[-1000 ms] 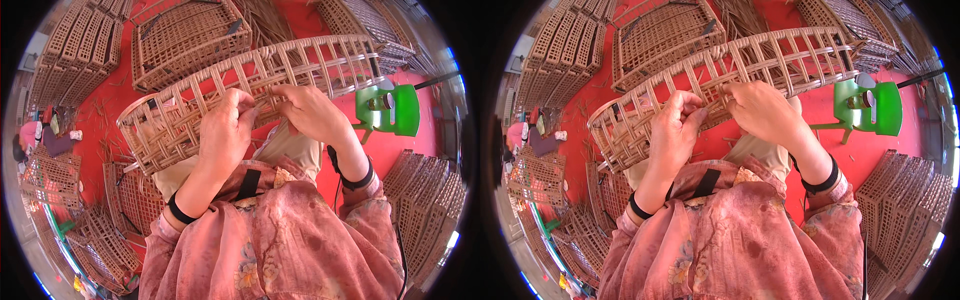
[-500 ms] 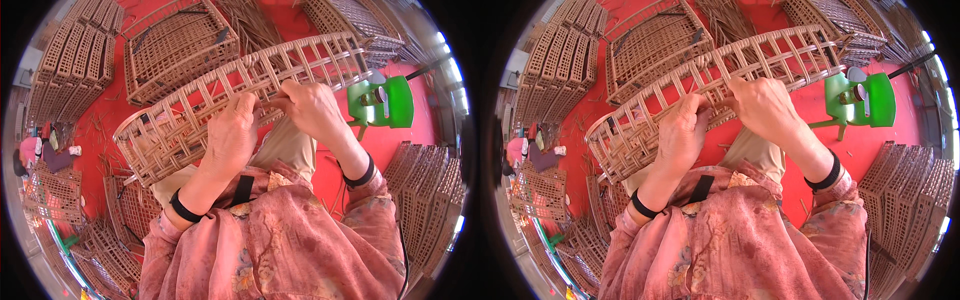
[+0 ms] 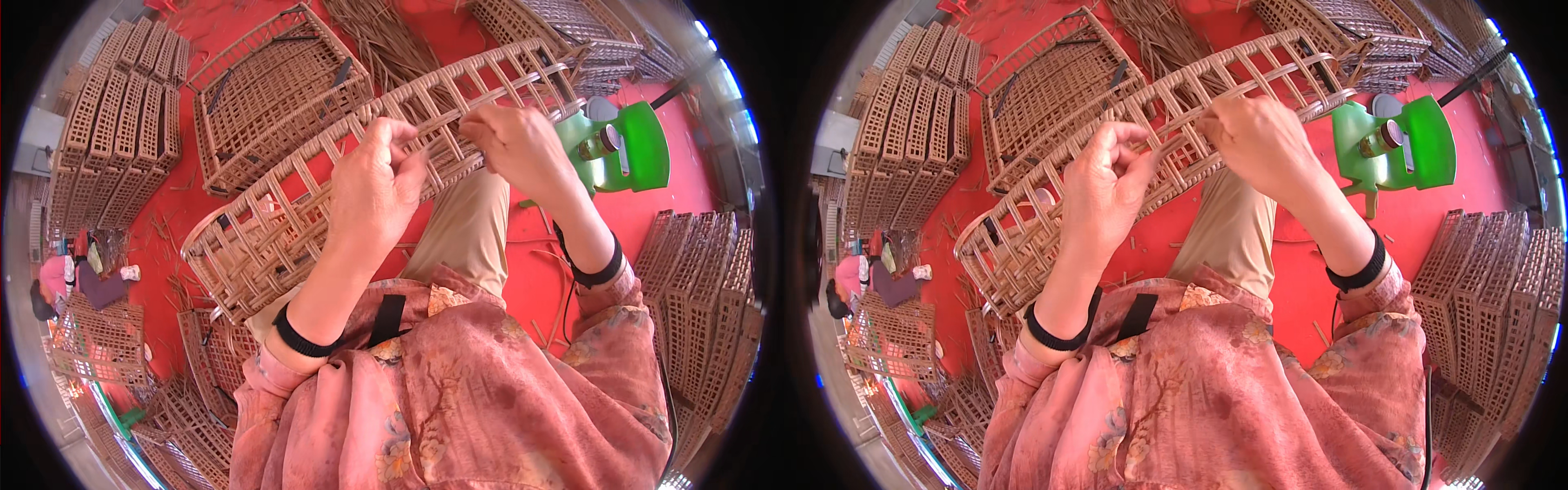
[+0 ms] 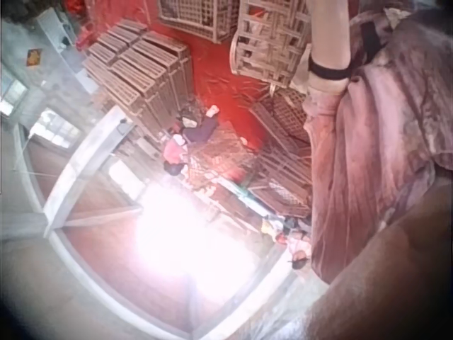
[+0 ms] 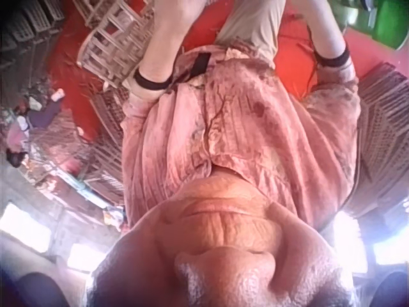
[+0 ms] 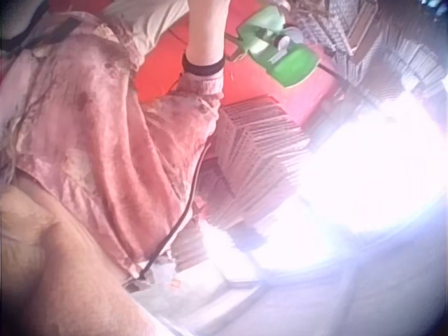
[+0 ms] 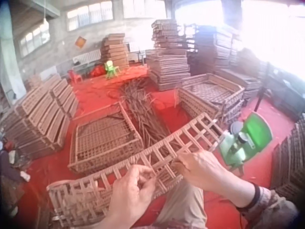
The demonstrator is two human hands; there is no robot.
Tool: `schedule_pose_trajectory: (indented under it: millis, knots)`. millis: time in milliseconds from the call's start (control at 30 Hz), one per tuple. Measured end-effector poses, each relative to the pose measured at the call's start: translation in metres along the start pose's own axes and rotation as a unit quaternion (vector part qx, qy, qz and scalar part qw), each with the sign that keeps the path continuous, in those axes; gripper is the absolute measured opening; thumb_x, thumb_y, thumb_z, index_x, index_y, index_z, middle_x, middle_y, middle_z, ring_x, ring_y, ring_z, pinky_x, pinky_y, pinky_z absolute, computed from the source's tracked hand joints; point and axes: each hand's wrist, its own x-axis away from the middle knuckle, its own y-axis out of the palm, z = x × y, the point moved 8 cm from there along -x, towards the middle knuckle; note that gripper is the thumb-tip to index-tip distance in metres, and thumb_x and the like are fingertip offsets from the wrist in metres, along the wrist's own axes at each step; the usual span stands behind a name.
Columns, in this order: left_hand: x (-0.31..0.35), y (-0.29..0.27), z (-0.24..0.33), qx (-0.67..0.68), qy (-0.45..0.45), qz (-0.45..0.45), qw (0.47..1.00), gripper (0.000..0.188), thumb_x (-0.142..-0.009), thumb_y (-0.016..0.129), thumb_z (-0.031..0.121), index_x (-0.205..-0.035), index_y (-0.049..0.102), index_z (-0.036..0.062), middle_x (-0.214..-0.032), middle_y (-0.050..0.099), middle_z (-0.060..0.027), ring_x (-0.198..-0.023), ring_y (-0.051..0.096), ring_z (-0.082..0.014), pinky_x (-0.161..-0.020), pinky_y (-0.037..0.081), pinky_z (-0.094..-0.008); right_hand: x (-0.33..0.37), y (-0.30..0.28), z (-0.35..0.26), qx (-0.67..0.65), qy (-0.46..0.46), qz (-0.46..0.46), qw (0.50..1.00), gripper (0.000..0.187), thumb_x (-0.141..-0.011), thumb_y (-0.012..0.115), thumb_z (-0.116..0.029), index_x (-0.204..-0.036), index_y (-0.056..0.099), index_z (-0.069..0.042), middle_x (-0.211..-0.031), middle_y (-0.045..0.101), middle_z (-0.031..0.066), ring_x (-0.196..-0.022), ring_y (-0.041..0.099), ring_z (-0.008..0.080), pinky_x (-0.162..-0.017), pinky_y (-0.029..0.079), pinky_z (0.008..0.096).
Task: The recorder is weaving thin bamboo strips into a pre-constructed bamboo frame to create a basket or furniture component.
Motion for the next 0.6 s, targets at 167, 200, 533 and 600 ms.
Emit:
schedule_pose_trajectory:
  millis: [167,200,533,600]
  knots:
    - [-0.008,0.012,-0.009,-0.129,0.001,-0.014,0.992,0.020,-0.088,0.071,0.011,-0.105,0.064,0.0031,-0.070,0.068,-0.0085,-0.060,0.062,-0.0144,-0.060,0.050,-0.0311,-0.012,0.034,-0.004,0.073,-0.128,-0.122,0.981,0.025,-0.095,0.058,-0.020,-0.088,0.072,-0.001,-0.062,0.064,0.0158,-0.060,0.066,0.0312,-0.060,0.051,0.0431]
    - [-0.012,0.018,-0.011,-0.120,-0.003,-0.027,0.992,0.019,-0.089,0.071,0.011,-0.105,0.064,0.0033,-0.071,0.068,-0.0090,-0.061,0.064,-0.0157,-0.061,0.051,-0.0316,-0.008,0.044,-0.015,0.147,-0.244,-0.168,0.944,0.031,-0.098,0.054,-0.024,-0.098,0.072,0.001,-0.059,0.064,0.0145,-0.054,0.067,0.0249,-0.059,0.051,0.0384]
    - [-0.009,0.033,0.029,-0.189,0.153,0.010,0.970,0.020,-0.088,0.072,0.007,-0.106,0.064,0.0025,-0.093,0.068,-0.0137,-0.074,0.069,-0.0238,-0.068,0.054,-0.0360,-0.005,0.010,0.012,-0.135,-0.060,-0.043,0.988,0.015,-0.089,0.069,-0.014,-0.090,0.072,0.000,-0.063,0.064,0.0126,-0.054,0.064,0.0212,-0.052,0.047,0.0345]
    - [-0.007,0.027,0.039,-0.130,0.176,0.074,0.973,0.024,-0.089,0.072,0.006,-0.111,0.063,0.0012,-0.108,0.063,-0.0152,-0.079,0.069,-0.0233,-0.070,0.055,-0.0346,0.001,-0.010,0.028,-0.077,0.000,0.017,0.997,0.012,-0.086,0.071,-0.016,-0.085,0.070,-0.004,-0.067,0.063,0.0180,-0.061,0.063,0.0366,-0.055,0.049,0.0420]
